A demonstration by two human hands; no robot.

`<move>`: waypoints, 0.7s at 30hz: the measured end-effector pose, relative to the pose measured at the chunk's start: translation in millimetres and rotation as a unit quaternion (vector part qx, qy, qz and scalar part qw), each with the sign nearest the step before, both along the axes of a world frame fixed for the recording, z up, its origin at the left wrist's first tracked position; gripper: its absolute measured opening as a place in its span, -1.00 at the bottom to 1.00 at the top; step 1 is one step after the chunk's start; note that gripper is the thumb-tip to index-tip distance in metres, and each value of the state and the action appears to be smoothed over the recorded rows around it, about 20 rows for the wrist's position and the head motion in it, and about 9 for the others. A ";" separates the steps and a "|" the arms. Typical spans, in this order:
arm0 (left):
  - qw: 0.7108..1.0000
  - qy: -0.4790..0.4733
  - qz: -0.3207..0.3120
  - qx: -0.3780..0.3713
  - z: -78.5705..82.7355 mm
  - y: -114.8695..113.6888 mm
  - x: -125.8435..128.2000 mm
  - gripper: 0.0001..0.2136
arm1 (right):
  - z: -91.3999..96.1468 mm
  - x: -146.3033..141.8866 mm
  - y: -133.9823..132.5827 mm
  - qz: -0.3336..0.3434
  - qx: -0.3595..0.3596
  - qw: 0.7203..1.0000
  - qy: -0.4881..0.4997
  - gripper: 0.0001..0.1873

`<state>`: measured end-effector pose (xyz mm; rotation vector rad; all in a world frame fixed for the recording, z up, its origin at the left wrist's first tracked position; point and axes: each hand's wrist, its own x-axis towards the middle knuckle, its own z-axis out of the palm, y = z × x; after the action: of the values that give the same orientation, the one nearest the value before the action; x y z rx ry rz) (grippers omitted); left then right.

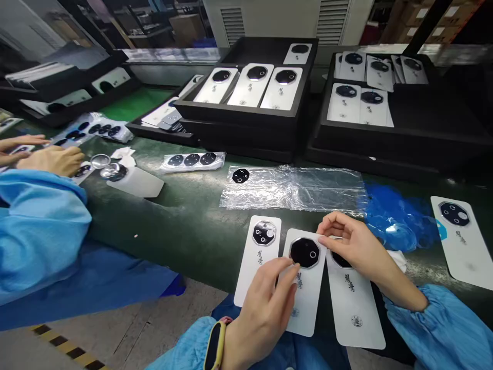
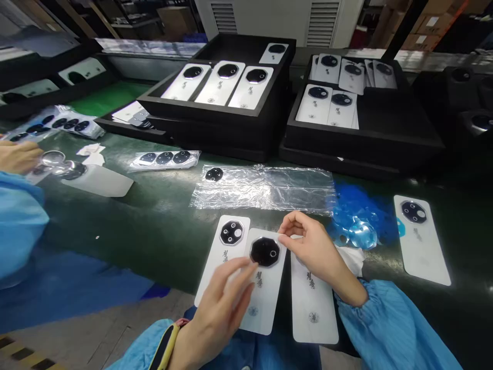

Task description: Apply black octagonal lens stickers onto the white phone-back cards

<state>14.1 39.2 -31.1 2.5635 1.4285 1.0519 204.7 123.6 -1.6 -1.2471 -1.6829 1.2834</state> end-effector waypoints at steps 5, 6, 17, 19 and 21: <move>0.962 -0.195 0.006 -0.190 35.6 -1.9 -15.4 -0.70 | 20.6 -1.5 -11.0 0.059 -0.060 0.990 0.114 -0.91; 0.952 -0.208 -0.025 -0.224 42.1 -2.4 -16.7 -0.69 | 22.7 -2.2 -13.4 0.071 -0.072 0.986 0.131 -0.91; 0.969 -0.146 -0.085 -0.180 65.3 -18.6 -7.0 -0.65 | 15.1 -4.0 -19.3 0.136 -0.162 0.948 0.239 -0.79; 0.972 -0.143 -0.082 -0.169 63.7 -20.2 -6.5 -0.66 | 14.3 -3.8 -19.6 0.139 -0.159 0.947 0.243 -0.79; 0.974 -0.155 -0.069 -0.152 62.2 -22.6 -5.4 -0.68 | 14.1 -3.6 -20.0 0.142 -0.156 0.946 0.245 -0.78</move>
<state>8.6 16.6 31.0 2.1399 1.2066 1.0591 201.1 103.6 12.5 -0.7640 -1.3573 1.9121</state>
